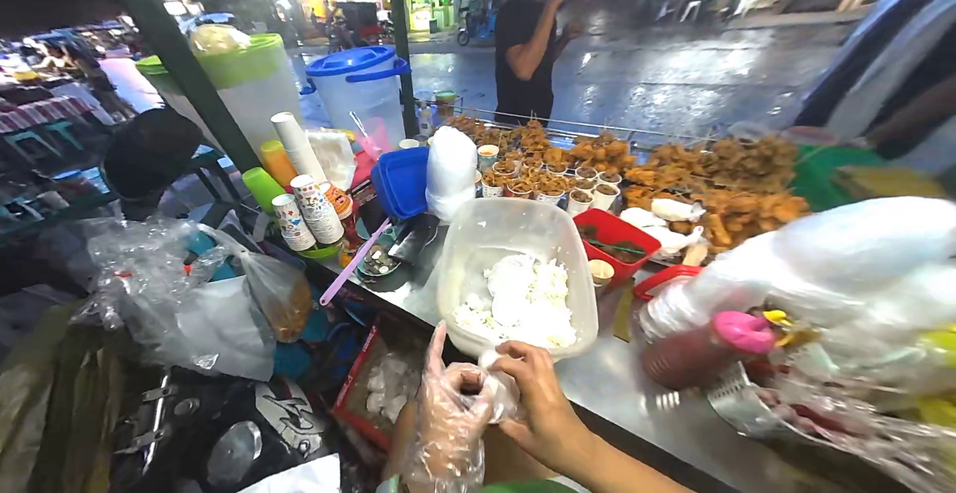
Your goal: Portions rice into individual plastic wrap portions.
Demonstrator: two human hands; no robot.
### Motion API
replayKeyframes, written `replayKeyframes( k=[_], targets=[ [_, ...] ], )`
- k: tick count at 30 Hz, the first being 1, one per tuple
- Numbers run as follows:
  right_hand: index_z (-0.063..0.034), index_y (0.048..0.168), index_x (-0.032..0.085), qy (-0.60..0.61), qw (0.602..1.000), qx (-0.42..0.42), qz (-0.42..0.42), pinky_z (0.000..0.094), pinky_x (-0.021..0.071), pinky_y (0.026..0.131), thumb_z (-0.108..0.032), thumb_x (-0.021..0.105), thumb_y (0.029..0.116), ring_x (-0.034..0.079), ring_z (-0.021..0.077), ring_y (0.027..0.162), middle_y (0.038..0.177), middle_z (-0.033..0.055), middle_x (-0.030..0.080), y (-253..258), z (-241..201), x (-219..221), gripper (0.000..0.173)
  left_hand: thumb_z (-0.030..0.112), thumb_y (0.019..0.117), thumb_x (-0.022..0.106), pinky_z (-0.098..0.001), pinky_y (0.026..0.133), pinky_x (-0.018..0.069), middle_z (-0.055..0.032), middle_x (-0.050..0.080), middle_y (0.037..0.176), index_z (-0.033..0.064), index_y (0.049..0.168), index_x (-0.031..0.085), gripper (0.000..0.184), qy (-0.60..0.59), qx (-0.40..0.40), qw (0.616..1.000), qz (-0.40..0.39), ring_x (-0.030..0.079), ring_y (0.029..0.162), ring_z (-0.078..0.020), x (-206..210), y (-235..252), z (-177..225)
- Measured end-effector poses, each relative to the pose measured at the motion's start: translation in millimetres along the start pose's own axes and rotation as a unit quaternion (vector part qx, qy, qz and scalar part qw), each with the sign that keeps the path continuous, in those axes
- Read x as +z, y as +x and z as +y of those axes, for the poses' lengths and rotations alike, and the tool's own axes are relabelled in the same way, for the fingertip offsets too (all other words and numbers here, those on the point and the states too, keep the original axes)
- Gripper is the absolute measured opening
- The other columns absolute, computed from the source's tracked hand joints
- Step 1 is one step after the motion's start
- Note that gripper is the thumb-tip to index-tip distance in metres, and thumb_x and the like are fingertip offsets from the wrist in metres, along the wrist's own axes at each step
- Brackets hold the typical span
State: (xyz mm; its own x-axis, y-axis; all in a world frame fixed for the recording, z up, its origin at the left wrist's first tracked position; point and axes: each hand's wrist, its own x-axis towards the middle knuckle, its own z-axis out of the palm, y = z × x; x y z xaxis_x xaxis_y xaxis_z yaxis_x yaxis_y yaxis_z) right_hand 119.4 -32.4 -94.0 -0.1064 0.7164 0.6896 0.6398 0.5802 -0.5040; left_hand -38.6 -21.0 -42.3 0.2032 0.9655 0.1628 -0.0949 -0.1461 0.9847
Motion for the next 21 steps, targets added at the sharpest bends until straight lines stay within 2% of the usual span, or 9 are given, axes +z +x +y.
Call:
replayKeyframes(
  k=[1, 2, 3, 5, 8, 12, 17, 19, 21],
  targets=[
    [-0.0089, 0.124, 0.067, 0.045, 0.997, 0.039, -0.042, 0.0516, 0.0519, 0.097, -0.027, 0.083, 0.0737, 0.061, 0.0369, 0.114, 0.125, 0.0201, 0.064, -1.1, -1.6, 1.0, 0.056, -0.007, 0.0750, 0.073, -0.0214, 0.081, 0.0587, -0.0032, 0.072, 0.088, -0.0136, 0.153, 0.021, 0.094, 0.007, 0.040, 0.999, -0.012, 0.070, 0.081, -0.0041, -0.5, -3.0, -3.7],
    [-0.0029, 0.129, 0.066, 0.104, 0.985, 0.093, -0.105, 0.0542, 0.0508, 0.101, -0.021, 0.083, 0.0771, 0.061, 0.0380, 0.120, 0.129, 0.0228, 0.064, -1.6, -4.3, 0.5, 0.057, -0.007, 0.0765, 0.073, -0.0213, 0.082, 0.0584, -0.0020, 0.072, 0.091, -0.0154, 0.147, 0.033, 0.081, 0.002, 0.061, 0.998, -0.019, 0.069, 0.083, -0.0029, -0.7, -5.9, -6.2],
    [0.0003, 0.132, 0.063, 0.168, 0.959, 0.156, -0.169, 0.0494, 0.0503, 0.105, -0.018, 0.080, 0.0830, 0.061, 0.0322, 0.123, 0.130, 0.0212, 0.064, -0.5, -6.7, 0.2, 0.055, -0.009, 0.0792, 0.071, -0.0220, 0.083, 0.0588, -0.0025, 0.073, 0.093, -0.0149, 0.139, 0.045, 0.066, -0.017, 0.062, 0.998, -0.017, 0.069, 0.085, -0.0033, -1.1, -8.3, -6.4],
    [0.0002, 0.133, 0.061, 0.292, 0.873, 0.302, -0.248, 0.0416, 0.0525, 0.101, -0.018, 0.078, 0.0879, 0.065, 0.0198, 0.114, 0.123, 0.0146, 0.068, 5.7, -12.0, 4.5, 0.052, -0.007, 0.0899, 0.064, -0.0226, 0.083, 0.0583, -0.0054, 0.071, 0.099, -0.0117, 0.131, 0.056, 0.042, -0.017, 0.028, 0.999, 0.014, 0.068, 0.089, -0.0047, -5.6, -7.0, -2.4],
    [-0.0013, 0.137, 0.053, 0.398, 0.753, 0.456, -0.258, 0.0387, 0.0574, 0.091, -0.020, 0.074, 0.0922, 0.068, 0.0166, 0.099, 0.113, 0.0115, 0.068, 19.6, -10.6, 24.4, 0.053, 0.013, 0.1053, 0.043, -0.0320, 0.105, 0.0498, -0.0193, 0.063, 0.133, -0.0100, 0.138, 0.053, 0.042, 0.110, 0.046, 0.992, 0.037, 0.062, 0.119, -0.0156, -36.5, 9.1, -11.2],
    [0.0054, 0.148, 0.037, 0.444, 0.711, 0.496, -0.227, 0.0359, 0.0597, 0.089, -0.024, 0.068, 0.0998, 0.070, 0.0192, 0.098, 0.119, 0.0173, 0.066, 50.3, -12.1, 41.7, 0.065, 0.032, 0.1097, 0.033, -0.0329, 0.101, 0.0520, -0.0219, 0.058, 0.138, -0.0132, 0.136, 0.051, 0.055, 0.125, 0.089, 0.979, 0.134, 0.062, 0.120, -0.0178, -67.7, 18.3, -2.3],
    [0.0058, 0.152, 0.036, 0.429, 0.737, 0.460, -0.248, 0.0314, 0.0587, 0.093, -0.010, 0.059, 0.1036, 0.070, 0.0181, 0.105, 0.131, 0.0174, 0.062, 88.2, -20.3, 15.7, 0.056, 0.032, 0.1105, 0.028, -0.0285, 0.099, 0.0512, -0.0221, 0.055, 0.140, -0.0150, 0.136, 0.047, 0.057, 0.145, 0.099, 0.958, 0.227, 0.061, 0.120, -0.0150, -104.9, 10.1, 9.6],
    [0.0045, 0.146, 0.047, 0.363, 0.807, 0.388, -0.259, 0.0324, 0.0588, 0.093, -0.011, 0.059, 0.1020, 0.070, 0.0173, 0.106, 0.137, 0.0174, 0.061, 102.4, -10.1, 0.9, 0.048, 0.029, 0.1102, 0.026, -0.0266, 0.096, 0.0522, -0.0190, 0.056, 0.139, -0.0141, 0.136, 0.047, 0.055, 0.140, 0.092, 0.952, 0.256, 0.062, 0.117, -0.0118, -117.8, 7.9, 9.7],
    [0.0028, 0.133, 0.061, 0.249, 0.880, 0.318, -0.249, 0.0320, 0.0586, 0.088, -0.015, 0.058, 0.1033, 0.070, 0.0147, 0.099, 0.128, 0.0160, 0.065, 120.9, 6.3, -11.1, 0.035, 0.024, 0.1099, 0.026, -0.0243, 0.091, 0.0533, -0.0176, 0.057, 0.134, -0.0155, 0.134, 0.046, 0.050, 0.123, 0.083, 0.944, 0.293, 0.064, 0.110, -0.0091, -117.8, 9.6, 13.7]
  ],
)
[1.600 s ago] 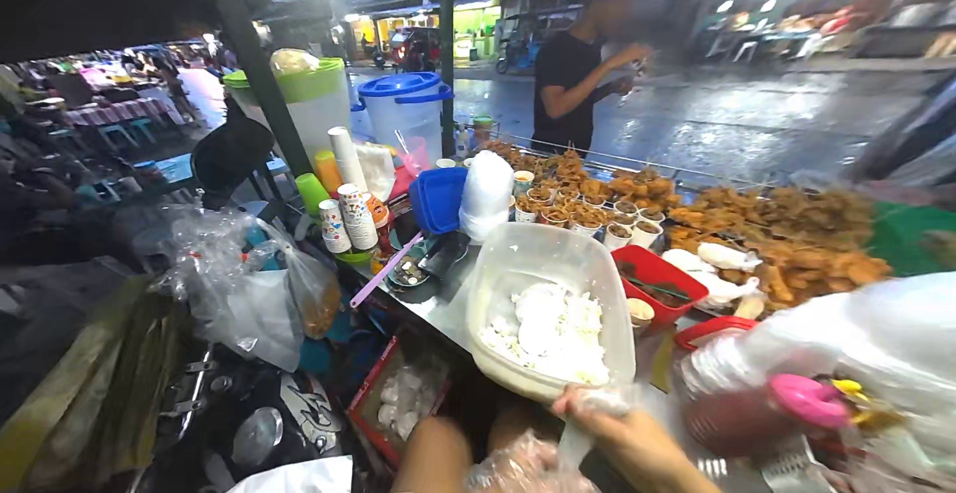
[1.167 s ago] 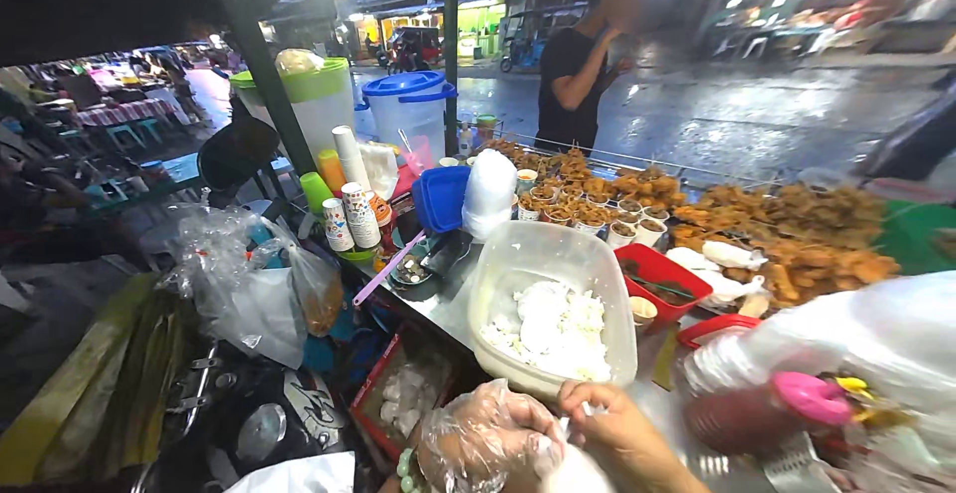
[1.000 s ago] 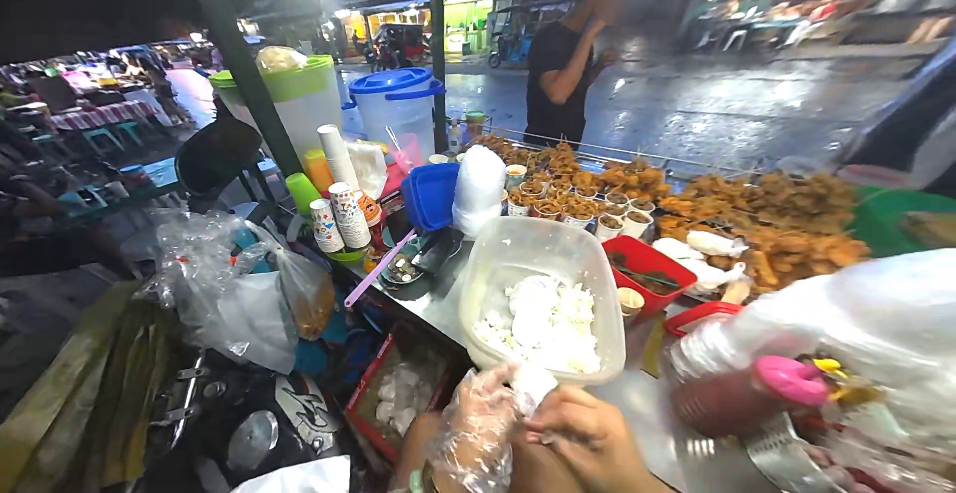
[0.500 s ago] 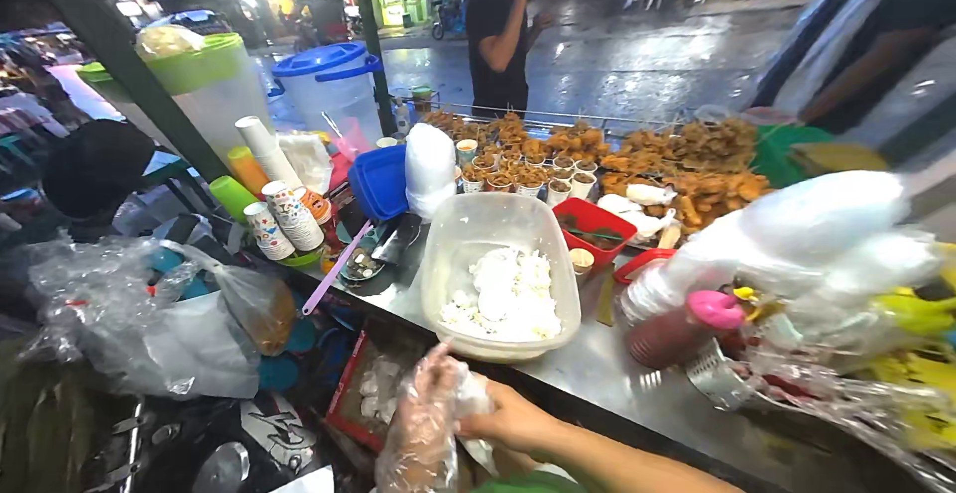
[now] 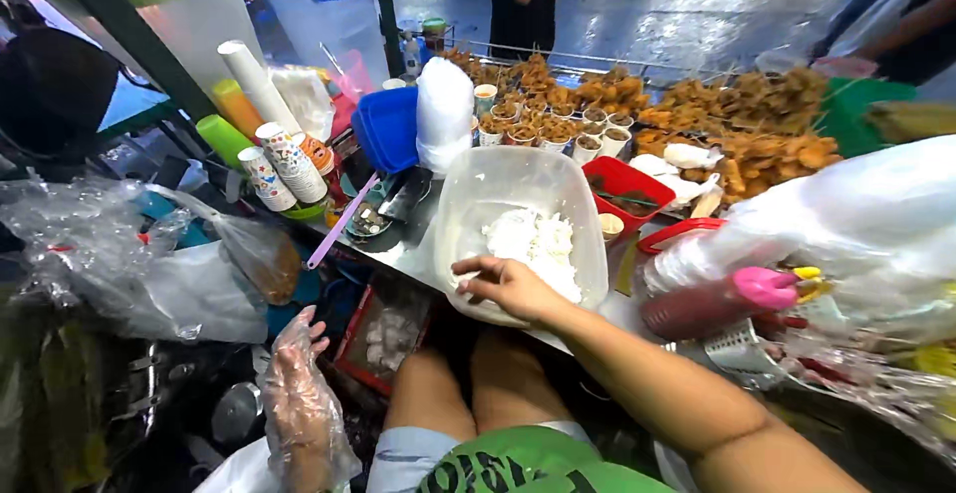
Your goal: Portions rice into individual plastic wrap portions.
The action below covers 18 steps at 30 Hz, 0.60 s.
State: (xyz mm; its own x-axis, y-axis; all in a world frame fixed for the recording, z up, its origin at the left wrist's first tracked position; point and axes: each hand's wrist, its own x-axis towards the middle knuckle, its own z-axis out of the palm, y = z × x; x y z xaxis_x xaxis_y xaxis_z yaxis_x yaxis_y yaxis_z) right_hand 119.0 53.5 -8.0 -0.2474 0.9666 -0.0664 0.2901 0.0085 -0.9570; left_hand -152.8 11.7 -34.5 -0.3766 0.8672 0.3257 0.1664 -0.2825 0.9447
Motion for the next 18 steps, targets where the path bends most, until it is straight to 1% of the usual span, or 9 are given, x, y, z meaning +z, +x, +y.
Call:
replayKeyframes(
  k=[1, 3, 5, 8, 10, 12, 13, 16, 18],
  targets=[
    [0.0022, 0.127, 0.066, -0.076, 0.996, -0.025, 0.027, 0.0333, 0.0573, 0.088, -0.016, 0.059, 0.1037, 0.069, 0.0156, 0.097, 0.122, 0.0158, 0.069, 9.0, -0.8, -12.4, 0.031, 0.020, 0.1099, 0.025, -0.0243, 0.090, 0.0520, -0.0206, 0.055, 0.133, -0.0179, 0.134, 0.044, 0.048, -0.008, -0.020, 1.000, 0.014, 0.063, 0.108, -0.0099, 5.2, -0.5, 8.3],
    [0.0005, 0.118, 0.073, -0.205, 0.977, -0.037, 0.055, 0.0445, 0.0548, 0.092, -0.017, 0.060, 0.1037, 0.070, 0.0253, 0.099, 0.112, 0.0174, 0.072, 34.0, 2.4, -40.0, 0.026, 0.020, 0.1105, 0.026, -0.0243, 0.090, 0.0523, -0.0204, 0.056, 0.132, -0.0178, 0.132, 0.046, 0.047, -0.009, -0.029, 0.999, 0.013, 0.063, 0.107, -0.0097, 10.2, 0.3, 9.6],
    [-0.0014, 0.114, 0.074, -0.293, 0.954, 0.005, 0.058, 0.0562, 0.0524, 0.094, -0.018, 0.060, 0.1039, 0.070, 0.0335, 0.101, 0.108, 0.0185, 0.074, 66.0, 16.3, -69.5, 0.024, 0.027, 0.1099, 0.028, -0.0239, 0.091, 0.0541, -0.0131, 0.061, 0.131, -0.0132, 0.131, 0.051, 0.051, 0.001, -0.008, 1.000, -0.019, 0.064, 0.109, -0.0069, 8.1, 2.4, -5.9],
    [0.0023, 0.107, 0.074, -0.382, 0.916, 0.103, 0.060, 0.0664, 0.0499, 0.089, -0.015, 0.060, 0.1018, 0.068, 0.0438, 0.102, 0.104, 0.0254, 0.071, 108.3, 47.4, -109.8, 0.022, 0.025, 0.1092, 0.034, -0.0260, 0.092, 0.0556, -0.0163, 0.064, 0.126, -0.0161, 0.127, 0.052, 0.048, -0.015, 0.007, 1.000, -0.027, 0.068, 0.107, -0.0102, 17.7, 3.9, -15.6],
    [0.0047, 0.106, 0.072, -0.430, 0.887, 0.168, 0.026, 0.0683, 0.0485, 0.090, -0.024, 0.065, 0.0998, 0.065, 0.0462, 0.107, 0.107, 0.0281, 0.069, 130.1, 67.8, -127.5, 0.030, 0.021, 0.1089, 0.035, -0.0256, 0.091, 0.0562, -0.0152, 0.064, 0.125, -0.0158, 0.127, 0.053, 0.044, -0.011, -0.003, 0.999, -0.039, 0.068, 0.106, -0.0094, 25.1, 3.9, -15.9],
    [0.0039, 0.124, 0.068, -0.440, 0.872, 0.215, -0.020, 0.0709, 0.0413, 0.103, -0.037, 0.072, 0.0967, 0.057, 0.0497, 0.125, 0.126, 0.0304, 0.064, 141.9, 80.7, -131.9, 0.049, 0.017, 0.1071, 0.035, -0.0226, 0.089, 0.0550, -0.0142, 0.063, 0.126, -0.0144, 0.126, 0.055, 0.041, -0.009, -0.006, 0.998, -0.058, 0.065, 0.106, -0.0070, 35.1, 2.5, -13.9],
    [0.0015, 0.126, 0.069, -0.442, 0.869, 0.218, -0.037, 0.0730, 0.0374, 0.106, -0.036, 0.074, 0.0955, 0.052, 0.0508, 0.130, 0.131, 0.0298, 0.063, 144.5, 85.6, -131.2, 0.049, 0.016, 0.1068, 0.037, -0.0216, 0.089, 0.0547, -0.0150, 0.063, 0.126, -0.0150, 0.125, 0.055, 0.041, -0.007, -0.004, 0.998, -0.070, 0.065, 0.106, -0.0064, 40.6, 1.6, -10.4],
    [0.0009, 0.119, 0.071, -0.431, 0.881, 0.188, -0.051, 0.0700, 0.0399, 0.104, -0.025, 0.070, 0.0987, 0.056, 0.0472, 0.126, 0.125, 0.0274, 0.066, 143.2, 82.3, -130.1, 0.033, 0.013, 0.1039, 0.043, -0.0225, 0.091, 0.0550, -0.0165, 0.063, 0.125, -0.0155, 0.122, 0.058, 0.037, -0.025, 0.032, 0.991, -0.124, 0.064, 0.108, -0.0075, 54.9, 2.4, -6.6],
    [0.0053, 0.113, 0.071, -0.372, 0.914, 0.159, -0.014, 0.0632, 0.0445, 0.099, -0.021, 0.069, 0.0997, 0.062, 0.0430, 0.112, 0.113, 0.0275, 0.068, 134.8, 69.7, -133.4, 0.029, 0.012, 0.1000, 0.051, -0.0244, 0.091, 0.0566, -0.0134, 0.065, 0.122, -0.0111, 0.117, 0.063, 0.031, -0.050, 0.052, 0.986, -0.149, 0.065, 0.109, -0.0089, 66.7, 3.5, -7.5]
  ],
)
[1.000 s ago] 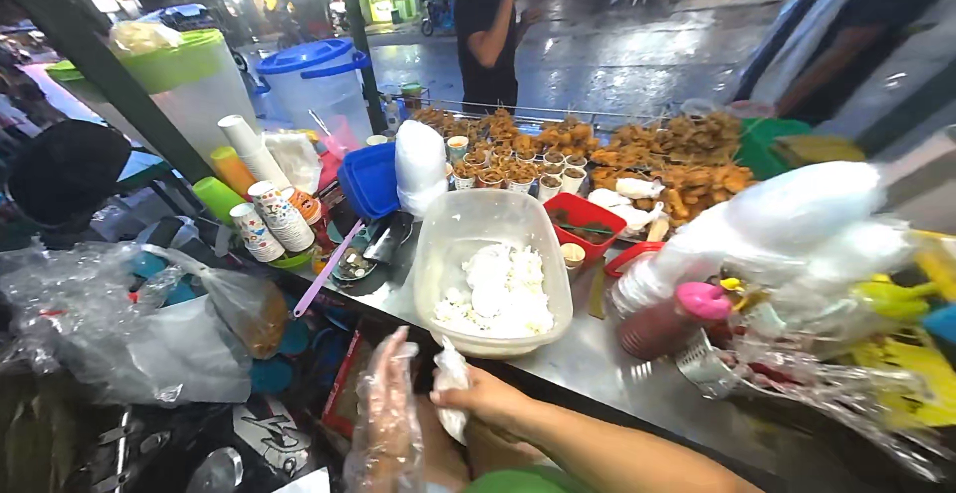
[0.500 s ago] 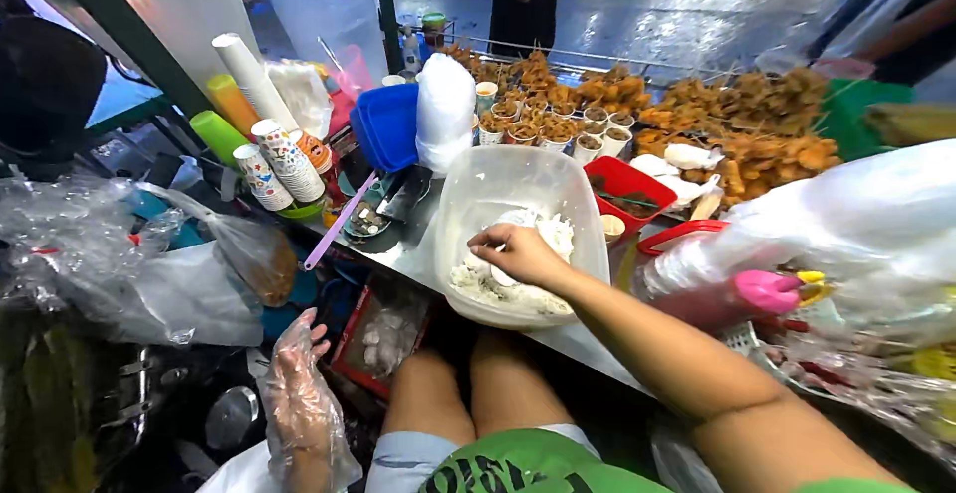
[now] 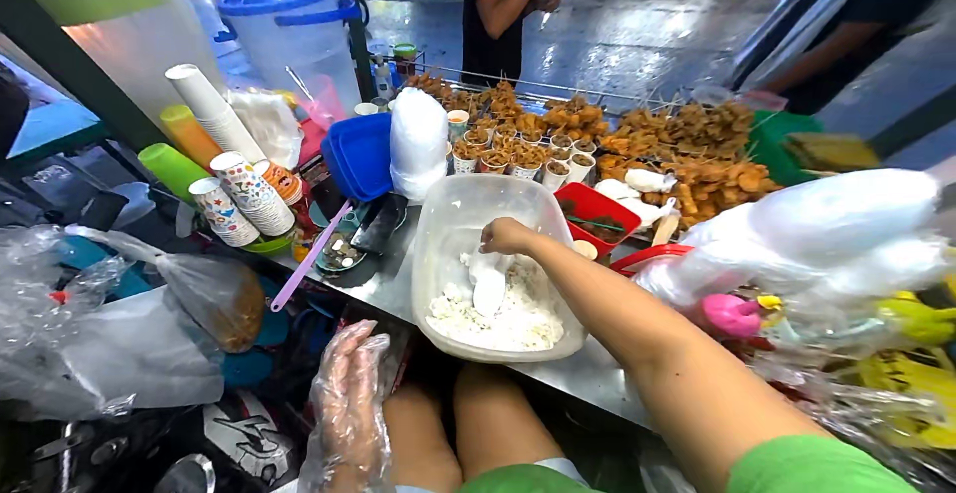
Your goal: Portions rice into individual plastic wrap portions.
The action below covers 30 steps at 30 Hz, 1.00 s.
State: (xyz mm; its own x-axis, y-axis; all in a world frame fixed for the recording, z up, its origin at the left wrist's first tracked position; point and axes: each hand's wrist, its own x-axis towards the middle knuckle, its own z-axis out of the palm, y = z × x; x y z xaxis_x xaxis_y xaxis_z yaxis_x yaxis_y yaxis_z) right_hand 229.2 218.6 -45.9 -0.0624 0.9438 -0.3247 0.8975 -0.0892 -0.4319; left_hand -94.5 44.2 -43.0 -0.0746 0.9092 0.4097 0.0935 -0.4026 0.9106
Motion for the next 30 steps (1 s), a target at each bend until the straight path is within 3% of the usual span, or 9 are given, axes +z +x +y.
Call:
replayKeyframes(
  k=[3, 7, 12, 14, 16, 19, 22, 26, 30],
  targets=[
    [0.0057, 0.106, 0.069, 0.158, 0.981, -0.010, 0.114, 0.0576, 0.0484, 0.085, -0.021, 0.070, 0.0990, 0.062, 0.0364, 0.090, 0.097, 0.0242, 0.066, -21.8, 3.6, -10.2, 0.028, 0.007, 0.0972, 0.056, -0.0226, 0.088, 0.0576, -0.0129, 0.066, 0.119, -0.0088, 0.118, 0.064, 0.027, -0.013, -0.014, 0.999, -0.041, 0.067, 0.102, -0.0087, 19.2, 4.1, 6.8],
    [0.0060, 0.111, 0.065, 0.325, 0.914, -0.049, 0.240, 0.0455, 0.0539, 0.084, -0.022, 0.063, 0.1030, 0.066, 0.0241, 0.086, 0.095, 0.0170, 0.070, -47.8, 0.9, -17.3, 0.029, 0.007, 0.0967, 0.057, -0.0223, 0.088, 0.0564, -0.0144, 0.068, 0.116, -0.0076, 0.120, 0.065, 0.028, 0.008, -0.018, 0.995, -0.099, 0.067, 0.098, -0.0086, 43.5, 10.5, 9.4],
    [0.0036, 0.111, 0.060, 0.401, 0.851, -0.184, 0.286, 0.0319, 0.0547, 0.074, -0.016, 0.060, 0.1032, 0.064, 0.0108, 0.076, 0.088, 0.0082, 0.068, -105.8, -43.7, 2.7, 0.022, 0.010, 0.0968, 0.060, -0.0250, 0.097, 0.0525, -0.0207, 0.058, 0.136, -0.0117, 0.141, 0.046, 0.051, -0.064, -0.086, 0.980, -0.165, 0.063, 0.116, -0.0132, 80.0, 27.0, 33.4],
    [0.0081, 0.109, 0.064, 0.352, 0.862, -0.269, 0.245, 0.0306, 0.0568, 0.085, -0.010, 0.063, 0.0989, 0.068, 0.0108, 0.088, 0.095, 0.0114, 0.071, -128.2, -60.5, 22.1, 0.021, 0.011, 0.0947, 0.064, -0.0247, 0.099, 0.0514, -0.0209, 0.056, 0.139, -0.0117, 0.146, 0.039, 0.062, -0.087, -0.104, 0.976, -0.168, 0.061, 0.119, -0.0138, 92.6, 32.9, 36.5],
    [0.0103, 0.112, 0.070, 0.225, 0.876, -0.362, 0.224, 0.0393, 0.0518, 0.100, -0.010, 0.066, 0.0922, 0.068, 0.0230, 0.107, 0.108, 0.0199, 0.073, -148.2, -70.2, 41.4, 0.028, 0.006, 0.0975, 0.064, -0.0232, 0.089, 0.0559, -0.0130, 0.068, 0.114, -0.0104, 0.133, 0.052, 0.041, -0.106, -0.127, 0.981, -0.106, 0.067, 0.099, -0.0078, 102.2, 35.9, 37.8],
    [0.0046, 0.112, 0.070, 0.076, 0.843, -0.444, 0.295, 0.0479, 0.0518, 0.099, -0.009, 0.063, 0.0882, 0.069, 0.0344, 0.108, 0.110, 0.0209, 0.073, -152.0, -70.2, 65.4, 0.028, 0.006, 0.1026, 0.056, -0.0233, 0.081, 0.0569, -0.0056, 0.071, 0.092, -0.0052, 0.110, 0.066, 0.016, -0.075, -0.148, 0.985, -0.039, 0.068, 0.084, -0.0055, 101.2, 36.7, 36.1],
    [0.0047, 0.113, 0.067, 0.004, 0.831, -0.421, 0.364, 0.0450, 0.0578, 0.089, -0.011, 0.064, 0.0903, 0.071, 0.0342, 0.102, 0.112, 0.0221, 0.071, -148.9, -68.5, 74.5, 0.028, 0.005, 0.1025, 0.056, -0.0217, 0.083, 0.0565, -0.0049, 0.071, 0.093, -0.0051, 0.107, 0.067, 0.016, -0.027, -0.127, 0.991, -0.020, 0.068, 0.086, -0.0035, 96.4, 30.9, 35.1],
    [0.0052, 0.121, 0.064, -0.147, 0.897, -0.314, 0.274, 0.0554, 0.0516, 0.088, -0.017, 0.066, 0.0937, 0.067, 0.0409, 0.110, 0.115, 0.0233, 0.070, -154.4, -74.6, 66.5, 0.035, 0.008, 0.1049, 0.052, -0.0199, 0.072, 0.0558, -0.0012, 0.068, 0.080, -0.0041, 0.107, 0.064, 0.017, -0.029, -0.134, 0.990, 0.032, 0.065, 0.071, -0.0022, 96.1, 22.4, 34.3],
    [0.0033, 0.107, 0.072, -0.255, 0.887, -0.292, 0.251, 0.0558, 0.0466, 0.091, 0.005, 0.057, 0.0933, 0.063, 0.0405, 0.112, 0.111, 0.0196, 0.071, -159.1, -79.0, 59.2, 0.020, -0.005, 0.0923, 0.062, -0.0206, 0.067, 0.0564, -0.0018, 0.068, 0.088, -0.0050, 0.115, 0.059, 0.023, -0.130, -0.095, 0.984, -0.076, 0.064, 0.070, -0.0037, 96.3, 13.2, 29.8]
  ],
)
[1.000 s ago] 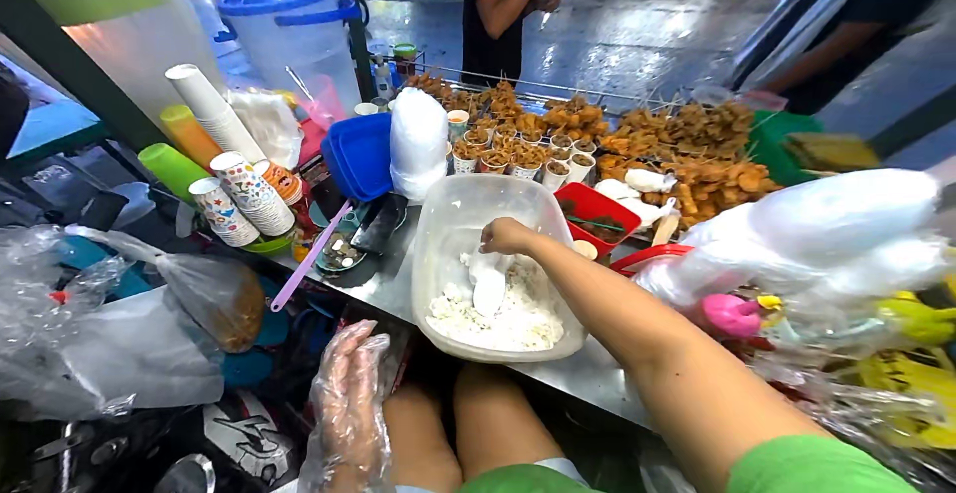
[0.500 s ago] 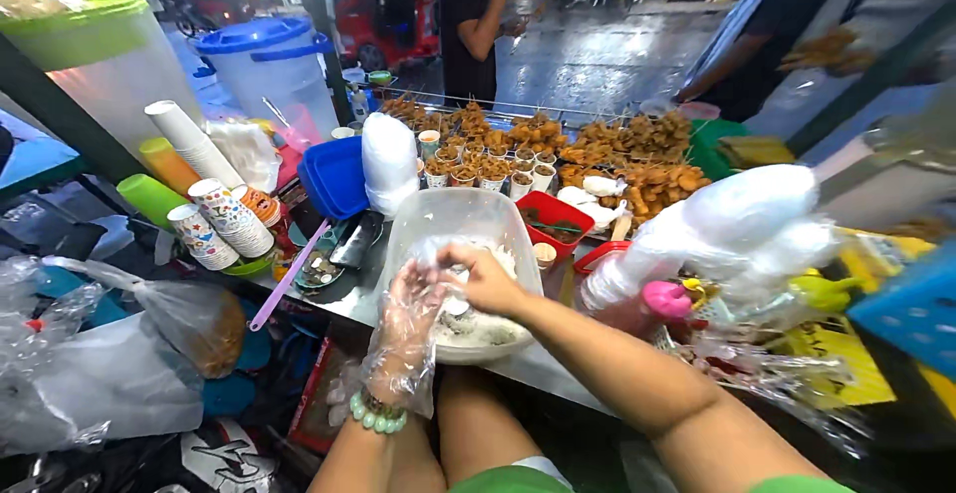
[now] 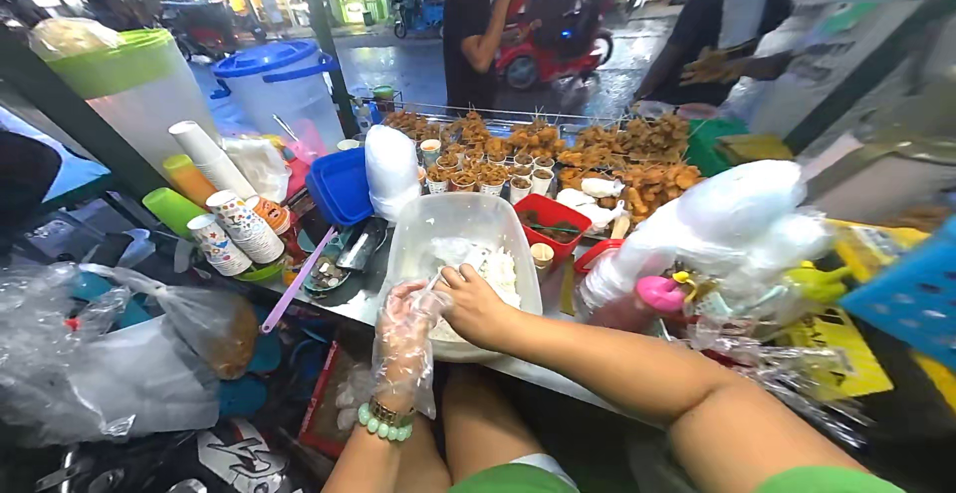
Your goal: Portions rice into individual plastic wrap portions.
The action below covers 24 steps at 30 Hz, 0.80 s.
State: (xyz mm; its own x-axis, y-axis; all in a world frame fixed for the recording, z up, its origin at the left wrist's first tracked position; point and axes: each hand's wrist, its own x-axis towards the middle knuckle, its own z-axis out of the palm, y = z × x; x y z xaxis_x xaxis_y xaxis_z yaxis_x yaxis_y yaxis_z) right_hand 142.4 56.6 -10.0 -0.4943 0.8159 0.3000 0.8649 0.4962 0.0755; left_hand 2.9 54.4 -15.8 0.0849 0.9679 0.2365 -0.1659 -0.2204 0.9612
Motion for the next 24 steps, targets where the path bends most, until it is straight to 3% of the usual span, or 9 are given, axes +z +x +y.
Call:
replayKeyframes(
  k=[1, 3, 6, 9, 11, 13, 16, 19, 24],
  targets=[
    [0.0055, 0.110, 0.071, -0.006, 1.000, -0.005, -0.018, 0.0582, 0.0428, 0.098, 0.010, 0.053, 0.0935, 0.060, 0.0412, 0.118, 0.120, 0.0212, 0.068, -0.3, 0.5, -5.8, 0.025, -0.007, 0.0862, 0.068, -0.0205, 0.075, 0.0563, -0.0050, 0.069, 0.094, -0.0074, 0.110, 0.064, 0.024, 0.048, 0.029, 0.998, -0.026, 0.065, 0.079, -0.0045, -3.4, 0.4, -1.3],
    [0.0067, 0.106, 0.072, -0.067, 0.997, -0.039, -0.022, 0.0587, 0.0400, 0.107, 0.013, 0.054, 0.0924, 0.059, 0.0376, 0.124, 0.130, 0.0191, 0.066, -1.8, 5.1, -12.1, 0.023, -0.006, 0.0786, 0.070, -0.0253, 0.084, 0.0525, -0.0076, 0.070, 0.087, -0.0018, 0.083, 0.075, 0.008, 0.238, 0.129, 0.962, -0.022, 0.064, 0.087, -0.0103, -12.9, 8.5, -3.3],
    [0.0019, 0.097, 0.073, -0.113, 0.988, -0.103, 0.008, 0.0549, 0.0419, 0.108, 0.009, 0.056, 0.0937, 0.063, 0.0306, 0.120, 0.124, 0.0141, 0.068, -2.0, 23.5, -16.3, 0.019, 0.000, 0.0791, 0.074, -0.0498, 0.088, 0.0522, -0.0217, 0.068, 0.095, 0.0045, 0.078, 0.079, 0.007, 0.430, 0.157, 0.889, 0.008, 0.066, 0.096, -0.0355, -26.7, 32.0, -0.9],
    [0.0045, 0.107, 0.070, 0.021, 0.994, -0.097, -0.050, 0.0619, 0.0380, 0.109, -0.001, 0.058, 0.0978, 0.060, 0.0361, 0.122, 0.124, 0.0182, 0.066, 12.7, 50.1, -22.6, 0.016, 0.003, 0.0891, 0.068, -0.0467, 0.099, 0.0509, -0.0214, 0.070, 0.110, 0.0044, 0.091, 0.081, 0.013, 0.467, 0.092, 0.878, -0.043, 0.066, 0.108, -0.0338, -26.0, 46.2, 8.0],
    [0.0029, 0.127, 0.065, 0.175, 0.981, -0.047, -0.074, 0.0585, 0.0394, 0.110, -0.014, 0.067, 0.0977, 0.056, 0.0376, 0.132, 0.140, 0.0206, 0.060, 21.1, 71.9, -24.1, 0.034, 0.002, 0.0947, 0.062, -0.0461, 0.105, 0.0485, -0.0217, 0.070, 0.118, 0.0014, 0.104, 0.079, 0.019, 0.477, 0.062, 0.875, -0.058, 0.066, 0.116, -0.0336, -24.4, 51.6, 11.1],
    [-0.0001, 0.127, 0.068, 0.245, 0.969, 0.028, -0.022, 0.0536, 0.0454, 0.110, -0.013, 0.072, 0.0945, 0.057, 0.0369, 0.129, 0.138, 0.0209, 0.061, 27.4, 91.1, -19.0, 0.036, 0.002, 0.0992, 0.056, -0.0454, 0.110, 0.0457, -0.0215, 0.069, 0.126, -0.0007, 0.120, 0.073, 0.027, 0.474, 0.024, 0.879, -0.054, 0.064, 0.122, -0.0327, -25.9, 58.8, 10.3],
    [0.0000, 0.105, 0.076, 0.184, 0.970, 0.132, -0.087, 0.0575, 0.0494, 0.100, -0.009, 0.069, 0.0950, 0.063, 0.0410, 0.114, 0.116, 0.0232, 0.068, 39.1, 116.2, 6.7, 0.015, 0.007, 0.1045, 0.049, -0.0424, 0.104, 0.0512, -0.0221, 0.065, 0.132, -0.0014, 0.137, 0.062, 0.036, 0.434, -0.030, 0.898, -0.061, 0.067, 0.115, -0.0297, -25.7, 70.2, 4.4],
    [0.0040, 0.113, 0.072, 0.124, 0.927, 0.177, -0.306, 0.0704, 0.0457, 0.096, -0.012, 0.060, 0.1013, 0.062, 0.0490, 0.116, 0.118, 0.0294, 0.067, 55.6, 122.9, 45.4, 0.024, 0.011, 0.1060, 0.048, -0.0417, 0.098, 0.0555, -0.0236, 0.061, 0.134, -0.0016, 0.141, 0.057, 0.039, 0.399, -0.056, 0.912, -0.079, 0.069, 0.108, -0.0289, -21.8, 78.2, -9.6],
    [0.0045, 0.128, 0.066, 0.043, 0.883, 0.207, -0.418, 0.0721, 0.0426, 0.100, -0.005, 0.055, 0.1021, 0.055, 0.0516, 0.128, 0.135, 0.0315, 0.060, 72.4, 125.2, 78.9, 0.030, 0.008, 0.1021, 0.054, -0.0425, 0.111, 0.0447, -0.0273, 0.056, 0.143, -0.0049, 0.141, 0.057, 0.041, 0.421, -0.054, 0.905, -0.029, 0.059, 0.129, -0.0347, -20.0, 78.9, -30.7]
  ],
)
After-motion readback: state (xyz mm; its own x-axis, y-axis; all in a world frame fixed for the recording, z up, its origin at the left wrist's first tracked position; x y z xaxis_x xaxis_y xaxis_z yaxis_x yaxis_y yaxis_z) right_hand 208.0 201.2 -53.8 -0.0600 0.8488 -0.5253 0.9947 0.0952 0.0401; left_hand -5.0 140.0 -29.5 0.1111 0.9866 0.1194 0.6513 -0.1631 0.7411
